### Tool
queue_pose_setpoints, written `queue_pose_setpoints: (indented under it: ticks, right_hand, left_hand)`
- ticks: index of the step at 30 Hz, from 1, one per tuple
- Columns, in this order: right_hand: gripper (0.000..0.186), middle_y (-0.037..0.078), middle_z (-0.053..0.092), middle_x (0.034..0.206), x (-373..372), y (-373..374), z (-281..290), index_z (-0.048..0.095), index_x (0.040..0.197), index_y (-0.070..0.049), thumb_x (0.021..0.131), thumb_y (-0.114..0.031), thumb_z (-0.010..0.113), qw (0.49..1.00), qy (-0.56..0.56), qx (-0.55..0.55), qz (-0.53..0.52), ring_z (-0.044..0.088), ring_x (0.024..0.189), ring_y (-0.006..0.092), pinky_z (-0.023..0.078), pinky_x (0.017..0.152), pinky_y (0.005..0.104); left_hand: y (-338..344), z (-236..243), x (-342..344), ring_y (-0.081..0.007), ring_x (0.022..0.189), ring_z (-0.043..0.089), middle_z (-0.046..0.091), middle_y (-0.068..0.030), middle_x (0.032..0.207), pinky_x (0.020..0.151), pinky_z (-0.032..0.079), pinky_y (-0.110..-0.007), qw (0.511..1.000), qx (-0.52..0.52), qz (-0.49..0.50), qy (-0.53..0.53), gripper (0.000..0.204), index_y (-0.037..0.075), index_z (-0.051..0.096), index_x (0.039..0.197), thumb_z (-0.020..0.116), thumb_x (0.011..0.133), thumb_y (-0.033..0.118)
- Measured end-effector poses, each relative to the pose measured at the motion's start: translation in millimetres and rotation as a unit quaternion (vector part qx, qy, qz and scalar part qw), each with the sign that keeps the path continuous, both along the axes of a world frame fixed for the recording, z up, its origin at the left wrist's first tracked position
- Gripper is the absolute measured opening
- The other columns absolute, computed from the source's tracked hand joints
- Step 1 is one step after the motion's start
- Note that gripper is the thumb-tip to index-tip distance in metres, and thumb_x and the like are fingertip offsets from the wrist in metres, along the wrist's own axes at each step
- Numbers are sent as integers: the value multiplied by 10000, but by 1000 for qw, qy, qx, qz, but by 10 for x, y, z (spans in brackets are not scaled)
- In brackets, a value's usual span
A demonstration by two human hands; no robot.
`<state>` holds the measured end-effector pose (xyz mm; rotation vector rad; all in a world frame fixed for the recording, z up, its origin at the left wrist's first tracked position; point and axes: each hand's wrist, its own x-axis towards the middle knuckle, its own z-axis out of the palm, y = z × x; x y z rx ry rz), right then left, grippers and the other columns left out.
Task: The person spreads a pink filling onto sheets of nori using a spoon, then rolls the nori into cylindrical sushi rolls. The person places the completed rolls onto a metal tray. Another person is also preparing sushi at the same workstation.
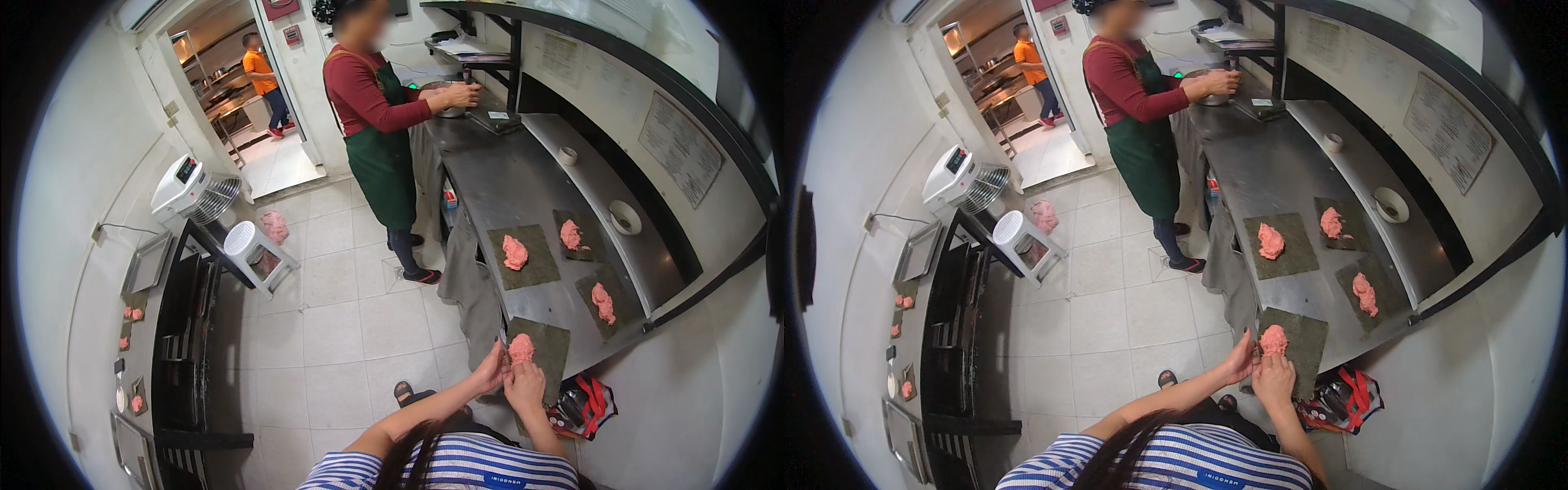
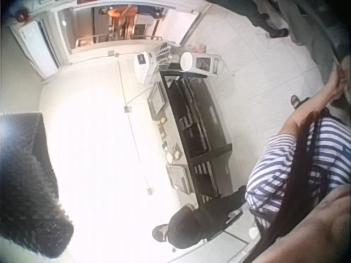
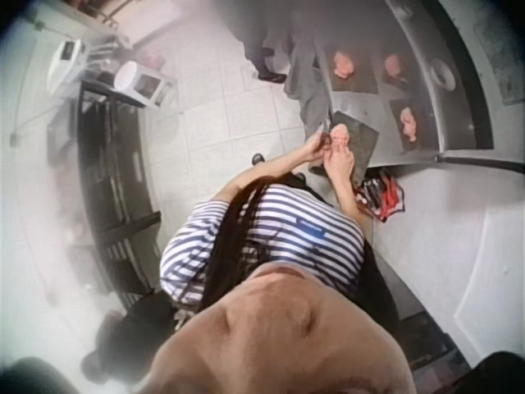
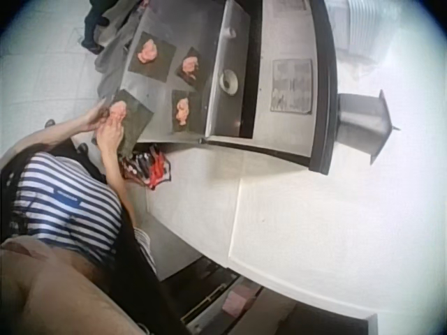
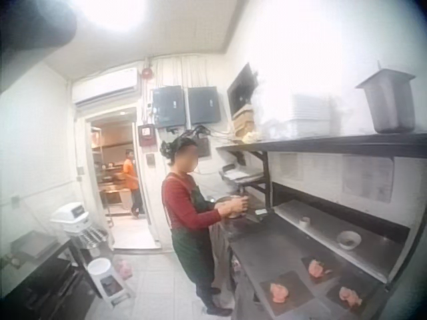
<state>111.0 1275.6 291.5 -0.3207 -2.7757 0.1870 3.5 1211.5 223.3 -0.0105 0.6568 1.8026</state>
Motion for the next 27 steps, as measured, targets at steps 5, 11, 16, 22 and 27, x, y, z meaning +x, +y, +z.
queue_pose_setpoints:
  ticks: [5,11,16,22,27]
  right_hand:
    - [171,125,583,853,92,-58,10,620,816,-25,719,-161,658,1000,24,0,19,590,856,293,450,749,415]
    - [154,85,654,783,180,681,319,659,846,7,864,-143,629,935,206,-263,-117,601,675,140,466,605,316]
    - [321,90,638,985,547,2810,-62,665,1045,-45,792,-234,724,759,378,-306,-433,595,912,198,472,800,325]
    - [665,151,399,1363,236,2781,-126,553,1237,-176,666,-388,820,736,213,-224,-602,369,1286,327,372,1013,491]
    - [795,160,365,1390,127,2574,-268,443,1341,-178,663,-322,833,689,218,-260,-640,381,1276,347,366,1024,482]
  left_hand:
    - [24,188,91,-233,1210,514,521,-93,1337,1038,407,-376,999,-33,-1,-21,786,25,404,1374,280,940,669]
    - [-65,62,18,-268,1271,458,442,-122,1413,1066,363,-425,998,-58,19,9,918,18,347,1414,262,880,760]
    - [-77,159,35,-339,1301,434,432,-144,1426,1089,321,-516,999,-4,-13,33,992,47,276,1458,236,831,814]
    - [-263,254,-22,-315,1374,337,346,-120,1499,1136,235,-478,999,-26,-5,34,974,41,281,1466,241,850,794]
    - [-393,303,-56,-313,1377,330,350,-120,1497,1142,224,-472,998,-39,11,43,973,33,280,1466,259,852,789]
